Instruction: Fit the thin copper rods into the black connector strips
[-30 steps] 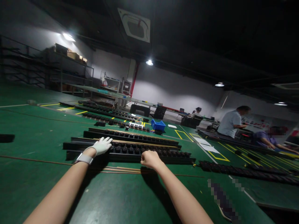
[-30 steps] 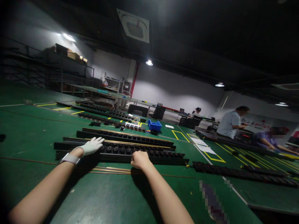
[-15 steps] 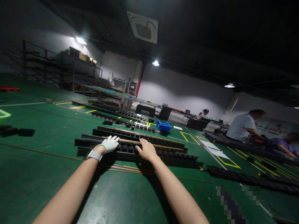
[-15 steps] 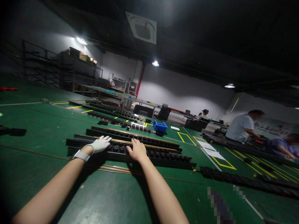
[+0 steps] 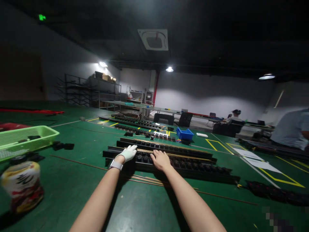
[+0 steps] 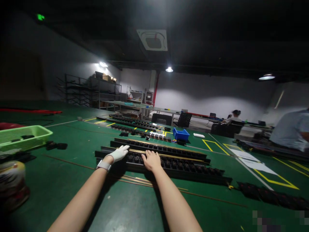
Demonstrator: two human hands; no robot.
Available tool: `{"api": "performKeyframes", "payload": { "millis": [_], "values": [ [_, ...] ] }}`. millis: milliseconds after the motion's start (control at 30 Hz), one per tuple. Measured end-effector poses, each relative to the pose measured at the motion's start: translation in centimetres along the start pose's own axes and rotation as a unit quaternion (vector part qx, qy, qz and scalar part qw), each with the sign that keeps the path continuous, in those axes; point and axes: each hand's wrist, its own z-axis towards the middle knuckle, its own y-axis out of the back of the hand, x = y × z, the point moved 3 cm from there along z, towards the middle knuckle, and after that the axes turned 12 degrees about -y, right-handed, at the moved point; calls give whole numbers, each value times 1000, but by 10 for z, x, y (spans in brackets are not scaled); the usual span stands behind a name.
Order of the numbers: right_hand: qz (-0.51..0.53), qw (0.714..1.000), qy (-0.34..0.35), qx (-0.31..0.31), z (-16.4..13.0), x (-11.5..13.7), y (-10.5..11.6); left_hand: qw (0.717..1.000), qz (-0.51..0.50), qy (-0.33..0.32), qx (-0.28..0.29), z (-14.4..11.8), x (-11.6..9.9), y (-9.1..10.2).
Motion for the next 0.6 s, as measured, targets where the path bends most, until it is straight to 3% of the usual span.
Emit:
{"api": "performKeyframes", "payload": {
  "millis": [100,200,433,500,600],
  "values": [
    [7,1000,1,0,0,-1,0,998,15,66,-2,-9,15,15],
    [13,1000,2,-2,0,-3,0,995,41,90,-23,-14,19,24],
    [29,1000,3,-3,0,-4,0,987,103,48,-113,-9,-13,20],
    [35,999,2,-4,0,-5,0,993,102,31,-57,-8,-22,15],
    [39,999,3,-7,0,-5,0,993,83,-2,88,-9,-27,8]
  ]
}}
